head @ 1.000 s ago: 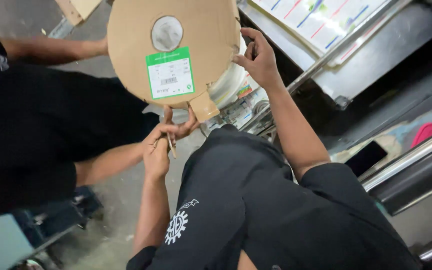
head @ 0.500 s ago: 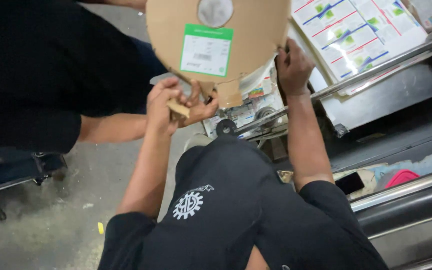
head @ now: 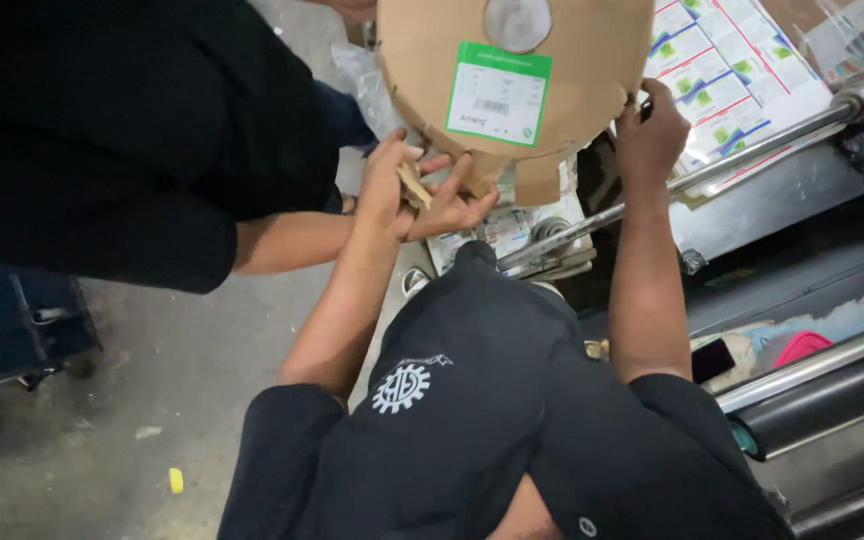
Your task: Unpacking a large roll of label materials from cardboard and plastic protective packaging using a small blade.
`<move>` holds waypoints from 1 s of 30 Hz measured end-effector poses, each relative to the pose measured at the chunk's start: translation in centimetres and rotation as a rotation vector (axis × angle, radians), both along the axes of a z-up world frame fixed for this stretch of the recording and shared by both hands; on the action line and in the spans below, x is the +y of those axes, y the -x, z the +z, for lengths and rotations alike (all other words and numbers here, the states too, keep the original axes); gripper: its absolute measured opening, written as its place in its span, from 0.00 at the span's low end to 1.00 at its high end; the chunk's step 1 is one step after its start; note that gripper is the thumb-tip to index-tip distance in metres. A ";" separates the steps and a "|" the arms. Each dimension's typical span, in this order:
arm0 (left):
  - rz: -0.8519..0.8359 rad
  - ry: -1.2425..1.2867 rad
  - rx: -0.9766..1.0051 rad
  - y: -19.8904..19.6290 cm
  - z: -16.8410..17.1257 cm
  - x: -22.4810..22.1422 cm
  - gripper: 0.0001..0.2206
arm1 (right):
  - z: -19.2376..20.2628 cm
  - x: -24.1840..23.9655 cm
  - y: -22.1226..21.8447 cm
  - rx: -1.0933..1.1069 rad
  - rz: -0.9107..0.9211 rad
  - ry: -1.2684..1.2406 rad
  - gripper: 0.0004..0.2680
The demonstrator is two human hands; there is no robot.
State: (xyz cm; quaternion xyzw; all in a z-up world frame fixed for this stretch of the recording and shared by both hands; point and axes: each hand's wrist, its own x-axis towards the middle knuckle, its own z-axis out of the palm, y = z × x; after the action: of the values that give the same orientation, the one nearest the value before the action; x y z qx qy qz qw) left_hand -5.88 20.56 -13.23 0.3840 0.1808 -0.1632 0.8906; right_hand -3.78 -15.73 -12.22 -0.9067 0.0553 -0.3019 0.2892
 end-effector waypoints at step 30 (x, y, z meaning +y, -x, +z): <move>-0.099 -0.266 0.344 -4.2 2.5 3.7 0.13 | -4.7 -7.0 -4.3 -0.156 0.443 0.247 0.08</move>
State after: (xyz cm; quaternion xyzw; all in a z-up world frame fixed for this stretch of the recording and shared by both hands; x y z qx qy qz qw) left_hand -1.73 24.23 -10.77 0.4732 0.3307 -0.2447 0.7790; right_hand 0.54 -22.71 -16.88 -0.8993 -0.2040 -0.3046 0.2386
